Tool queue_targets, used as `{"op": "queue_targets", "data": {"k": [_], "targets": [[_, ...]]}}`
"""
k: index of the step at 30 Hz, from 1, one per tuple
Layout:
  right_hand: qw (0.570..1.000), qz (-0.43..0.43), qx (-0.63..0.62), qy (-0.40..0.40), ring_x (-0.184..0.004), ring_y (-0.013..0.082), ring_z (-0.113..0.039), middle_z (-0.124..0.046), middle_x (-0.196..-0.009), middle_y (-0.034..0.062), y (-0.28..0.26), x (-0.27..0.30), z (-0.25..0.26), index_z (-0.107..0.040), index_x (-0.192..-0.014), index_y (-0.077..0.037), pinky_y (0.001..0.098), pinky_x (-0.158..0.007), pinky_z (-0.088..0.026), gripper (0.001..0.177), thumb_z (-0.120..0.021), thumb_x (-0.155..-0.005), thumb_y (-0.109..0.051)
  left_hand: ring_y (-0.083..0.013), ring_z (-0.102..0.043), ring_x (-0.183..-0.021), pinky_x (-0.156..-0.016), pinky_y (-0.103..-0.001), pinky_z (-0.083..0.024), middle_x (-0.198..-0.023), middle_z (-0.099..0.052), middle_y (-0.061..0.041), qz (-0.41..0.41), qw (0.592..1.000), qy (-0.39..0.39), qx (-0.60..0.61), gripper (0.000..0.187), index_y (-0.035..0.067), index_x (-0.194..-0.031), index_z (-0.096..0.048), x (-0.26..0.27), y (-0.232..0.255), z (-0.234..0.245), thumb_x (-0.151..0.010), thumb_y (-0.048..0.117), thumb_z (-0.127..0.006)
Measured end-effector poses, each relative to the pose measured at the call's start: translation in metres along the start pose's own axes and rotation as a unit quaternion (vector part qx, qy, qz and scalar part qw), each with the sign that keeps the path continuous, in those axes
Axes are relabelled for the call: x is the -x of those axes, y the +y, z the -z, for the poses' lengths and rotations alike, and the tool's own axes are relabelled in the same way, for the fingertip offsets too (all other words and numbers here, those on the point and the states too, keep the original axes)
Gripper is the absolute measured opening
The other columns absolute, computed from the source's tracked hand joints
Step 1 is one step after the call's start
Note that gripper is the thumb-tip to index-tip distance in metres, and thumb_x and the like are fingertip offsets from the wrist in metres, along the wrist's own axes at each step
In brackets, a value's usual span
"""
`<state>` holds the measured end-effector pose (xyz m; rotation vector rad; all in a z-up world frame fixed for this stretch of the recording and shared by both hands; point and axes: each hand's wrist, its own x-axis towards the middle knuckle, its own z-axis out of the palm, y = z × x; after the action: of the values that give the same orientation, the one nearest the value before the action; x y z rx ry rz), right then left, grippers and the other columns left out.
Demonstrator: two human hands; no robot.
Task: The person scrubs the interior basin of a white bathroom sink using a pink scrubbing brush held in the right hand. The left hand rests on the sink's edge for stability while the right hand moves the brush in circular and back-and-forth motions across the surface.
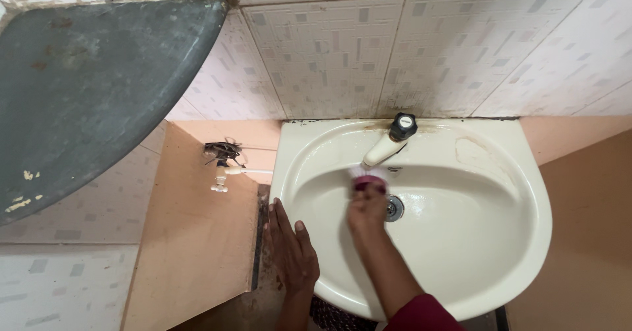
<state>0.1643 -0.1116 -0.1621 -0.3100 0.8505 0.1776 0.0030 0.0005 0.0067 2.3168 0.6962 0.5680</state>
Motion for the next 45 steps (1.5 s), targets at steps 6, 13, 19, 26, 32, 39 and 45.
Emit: {"op": "queue_targets", "data": {"k": [6, 13, 19, 26, 32, 39, 45], "targets": [[0.99, 0.081, 0.116, -0.023, -0.056, 0.0088, -0.048, -0.067, -0.091, 0.0085, 0.007, 0.012, 0.006, -0.063, -0.1, -0.008, 0.0174, -0.039, -0.035, 0.011, -0.053, -0.095, -0.008, -0.0413, -0.034, -0.15, -0.124, -0.055, -0.019, -0.159, -0.038, -0.028, 0.009, 1.0, 0.0, -0.015, 0.067, -0.001, -0.159, -0.031, 0.0, -0.003, -0.003, -0.109, 0.044, -0.024], [0.999, 0.024, 0.031, 0.022, -0.064, 0.0093, -0.051, -0.062, -0.09, 0.0025, 0.05, 0.012, -0.001, -0.062, -0.1, -0.01, 0.0196, -0.048, -0.044, 0.01, -0.056, -0.099, -0.003, -0.0411, -0.033, -0.15, -0.124, -0.054, -0.019, -0.16, -0.036, -0.029, 0.003, 1.0, -0.002, -0.009, 0.068, 0.0, -0.16, -0.031, 0.002, -0.004, -0.006, -0.109, 0.044, -0.024], [0.992, 0.093, -0.011, 0.087, -0.059, 0.007, -0.045, -0.062, -0.085, 0.0017, -0.043, -0.039, 0.019, -0.063, -0.097, -0.01, 0.0198, -0.041, -0.032, 0.01, -0.055, -0.103, -0.011, -0.0379, -0.034, -0.152, -0.125, -0.054, -0.02, -0.161, -0.038, -0.024, 0.022, 0.999, 0.0, -0.025, 0.067, 0.003, -0.159, -0.031, 0.001, -0.004, -0.007, -0.109, 0.045, -0.022], [0.992, -0.01, 0.109, 0.054, -0.063, 0.0113, -0.047, -0.059, -0.086, 0.0009, 0.089, 0.023, -0.005, -0.064, -0.101, -0.012, 0.0246, -0.049, -0.04, 0.015, -0.069, -0.093, -0.001, -0.0418, -0.032, -0.15, -0.124, -0.054, -0.019, -0.161, -0.034, -0.03, 0.012, 1.0, -0.013, -0.026, 0.068, 0.001, -0.16, -0.031, -0.002, -0.006, -0.004, -0.109, 0.045, -0.024], [0.976, 0.13, 0.118, 0.13, -0.085, 0.0172, -0.061, -0.063, -0.104, 0.0051, -0.059, -0.02, -0.012, -0.059, -0.112, -0.01, 0.0327, -0.067, -0.05, 0.022, -0.067, -0.092, -0.005, -0.0388, -0.034, -0.151, -0.125, -0.053, -0.02, -0.161, -0.036, -0.026, 0.016, 1.0, -0.003, -0.024, 0.066, 0.002, -0.16, -0.031, 0.003, -0.005, -0.005, -0.109, 0.044, -0.025], [0.772, 0.186, 0.607, 0.011, -0.099, 0.0221, -0.068, -0.073, -0.114, 0.0134, 0.005, 0.059, -0.014, -0.068, -0.123, -0.001, 0.0382, -0.083, -0.055, 0.036, -0.068, -0.087, -0.009, -0.0384, -0.034, -0.151, -0.123, -0.053, -0.019, -0.162, -0.038, -0.025, 0.006, 1.0, 0.005, -0.016, 0.065, 0.001, -0.158, -0.033, 0.001, -0.001, -0.001, -0.108, 0.042, -0.026], [0.683, 0.083, 0.715, -0.128, -0.091, 0.025, -0.068, -0.078, -0.101, 0.0178, 0.008, 0.101, -0.028, -0.077, -0.107, 0.002, 0.0397, -0.08, -0.052, 0.029, -0.074, -0.085, -0.017, -0.0369, -0.036, -0.15, -0.125, -0.051, -0.021, -0.161, -0.037, -0.026, 0.0, 1.0, 0.011, -0.013, 0.065, 0.002, -0.159, -0.034, 0.003, -0.002, 0.001, -0.109, 0.043, -0.026]]}}
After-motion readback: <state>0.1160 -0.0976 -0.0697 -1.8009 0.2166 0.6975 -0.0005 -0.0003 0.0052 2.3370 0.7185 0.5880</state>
